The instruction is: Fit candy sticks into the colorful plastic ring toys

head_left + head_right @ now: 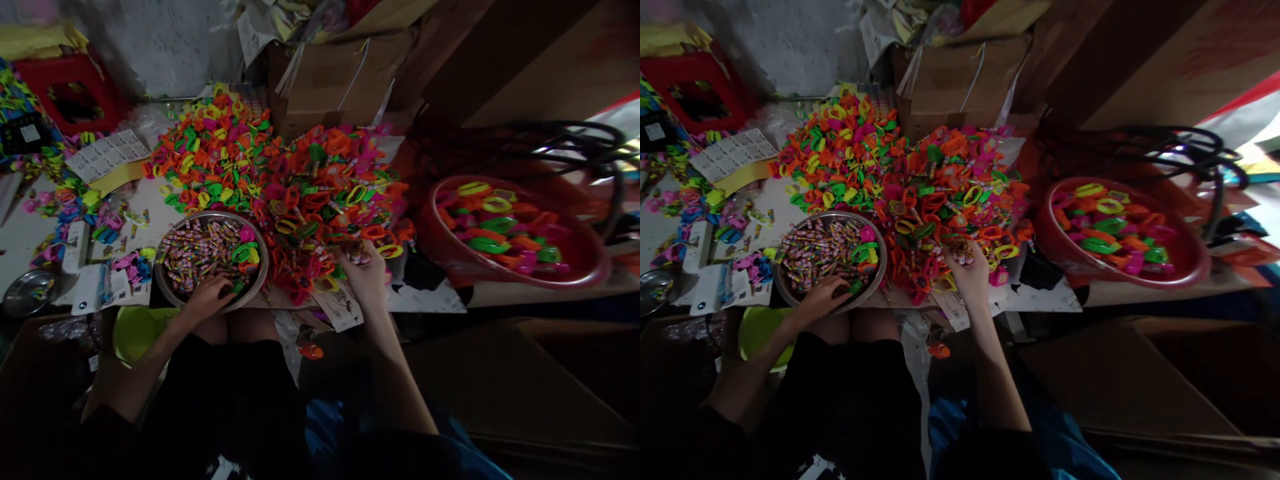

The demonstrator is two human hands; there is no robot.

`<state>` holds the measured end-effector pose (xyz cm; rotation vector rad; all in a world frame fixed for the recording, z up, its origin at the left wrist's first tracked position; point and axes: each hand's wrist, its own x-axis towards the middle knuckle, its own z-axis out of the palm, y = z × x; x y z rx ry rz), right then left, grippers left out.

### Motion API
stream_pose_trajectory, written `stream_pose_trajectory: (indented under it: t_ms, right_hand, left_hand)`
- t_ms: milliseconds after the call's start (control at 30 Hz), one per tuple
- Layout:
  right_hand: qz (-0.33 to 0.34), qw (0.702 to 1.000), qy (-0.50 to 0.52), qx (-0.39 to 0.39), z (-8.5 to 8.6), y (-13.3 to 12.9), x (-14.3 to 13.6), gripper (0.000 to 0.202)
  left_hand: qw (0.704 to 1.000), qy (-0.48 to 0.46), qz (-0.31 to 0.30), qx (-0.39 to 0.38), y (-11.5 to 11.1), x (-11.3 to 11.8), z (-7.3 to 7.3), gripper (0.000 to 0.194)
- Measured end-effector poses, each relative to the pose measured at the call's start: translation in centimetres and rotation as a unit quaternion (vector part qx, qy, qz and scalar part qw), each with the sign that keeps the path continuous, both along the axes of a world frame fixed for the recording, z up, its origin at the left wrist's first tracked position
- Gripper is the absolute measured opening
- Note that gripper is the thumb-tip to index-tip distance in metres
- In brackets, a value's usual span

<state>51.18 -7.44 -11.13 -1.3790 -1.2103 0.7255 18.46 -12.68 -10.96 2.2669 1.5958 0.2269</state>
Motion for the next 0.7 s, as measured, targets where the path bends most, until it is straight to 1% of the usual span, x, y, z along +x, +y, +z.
stream_pose_trajectory:
  t_ms: [33,67,167,233,267,333,400,467,533,600,700]
  right_hand:
    - [-0.003,1.0,-0.009,-0.004,-0.5,0.0,-0.1,0.035]
    - [0.01,1.0,-0.017,-0.019,-0.9,-0.2,-0.3,0.035]
    - [0.094,0.991,-0.051,-0.084,-1.7,-1.1,-1.9,0.039]
    - [0.139,0.982,-0.068,-0.109,-1.8,-1.9,-3.4,0.044]
    - [0.157,0.978,-0.072,-0.116,-1.8,-2.3,-4.3,0.046]
    - [0.192,0.97,-0.076,-0.13,-1.6,-3.1,-6.0,0.047]
    - [0.236,0.959,-0.088,-0.13,-1.3,-3.7,-7.5,0.042]
    - [0.275,0.95,-0.103,-0.109,-1.0,-4.2,-8.7,0.036]
    - [0.3,0.942,-0.122,-0.089,-0.5,-4.6,-9.5,0.032]
    - [0.308,0.937,-0.148,-0.075,0.0,-4.9,-10.0,0.03]
    - [0.312,0.931,-0.181,-0.057,0.6,-5.3,-10.3,0.024]
  left_hand:
    - [1.0,0.018,0.002,0.002,0.1,0.3,-0.6,0.018]
    - [0.999,0.033,0.005,0.007,0.1,0.7,-1.1,0.02]
    - [0.998,0.058,0.016,0.017,0.2,1.3,-2.1,0.02]
    - [0.998,0.056,0.029,0.02,0.3,1.4,-2.2,0.02]
    - [0.998,0.051,0.036,0.023,0.3,1.4,-2.1,0.02]
    - [0.999,0.028,0.036,0.029,0.2,1.4,-1.3,0.021]
    - [0.999,-0.012,0.019,0.027,-0.1,1.6,-0.1,0.021]
    - [0.998,-0.05,0.001,0.024,-0.5,1.9,1.3,0.021]
    - [0.997,-0.062,-0.012,0.037,-0.9,2.3,2.4,0.024]
    - [0.996,-0.062,-0.016,0.065,-1.2,2.4,3.0,0.027]
    - [0.992,-0.078,-0.016,0.099,-1.7,2.2,3.1,0.028]
